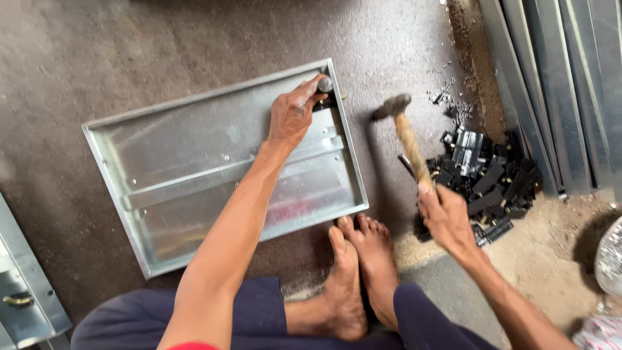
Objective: The person assembles metal panels by placing a black metal component onto a galvanized sheet and securing it using a hammer to drive pins or rivets.
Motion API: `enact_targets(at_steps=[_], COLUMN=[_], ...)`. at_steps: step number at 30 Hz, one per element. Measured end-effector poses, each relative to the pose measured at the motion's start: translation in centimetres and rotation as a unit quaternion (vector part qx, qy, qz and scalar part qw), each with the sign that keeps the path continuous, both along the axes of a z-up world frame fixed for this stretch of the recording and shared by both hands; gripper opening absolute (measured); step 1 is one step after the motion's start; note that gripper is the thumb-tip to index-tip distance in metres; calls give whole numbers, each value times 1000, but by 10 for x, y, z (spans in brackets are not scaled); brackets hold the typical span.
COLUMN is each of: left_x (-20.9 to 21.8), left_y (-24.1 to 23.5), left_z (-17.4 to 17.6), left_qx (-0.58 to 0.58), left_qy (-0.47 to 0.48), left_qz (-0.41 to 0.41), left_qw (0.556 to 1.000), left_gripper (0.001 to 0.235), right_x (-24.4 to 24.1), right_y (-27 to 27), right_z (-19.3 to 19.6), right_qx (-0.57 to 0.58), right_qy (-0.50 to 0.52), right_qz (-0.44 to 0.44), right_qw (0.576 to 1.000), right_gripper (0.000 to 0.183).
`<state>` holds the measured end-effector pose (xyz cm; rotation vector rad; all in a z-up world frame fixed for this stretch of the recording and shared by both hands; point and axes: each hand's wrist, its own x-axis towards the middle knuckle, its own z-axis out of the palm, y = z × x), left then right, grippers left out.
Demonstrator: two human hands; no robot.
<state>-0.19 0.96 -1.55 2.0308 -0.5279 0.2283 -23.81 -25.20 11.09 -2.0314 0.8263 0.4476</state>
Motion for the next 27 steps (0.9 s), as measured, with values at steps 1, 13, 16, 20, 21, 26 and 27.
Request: enact_targets(at_steps=[1,13,16,20,21,26,27], left_x=[-5,0,7,1,1,1,1], left_y=[-1,-4,-11,-8,-8,-7,-8], left_z=[0,-13,-12,-21,-24,-28,-29], left_qx=[18,88,91,41,32,89,114], left_qy=[25,-74,38,32,5,31,70], left_qz=[9,45,47,21,9,19,30], left_qw=[999,992,994,998,999,995,991], left_gripper=[39,49,41,34,32,33,30], right_x=[7,57,52,74,83,72,60], right_y=[-2,43,43,32,31,50,51], right_z=[7,-6,3,28,33,2,-6], right_qx=[22,-100,-64,-44,-13,-58,-90], right_qy=[-24,-120,-108,-402,-473,-187,-33], right_qz=[-11,191,129,91,64,135,171], right_qw=[999,969,984,910,879,971,981], right_gripper=[37,52,56,49,47,62,68])
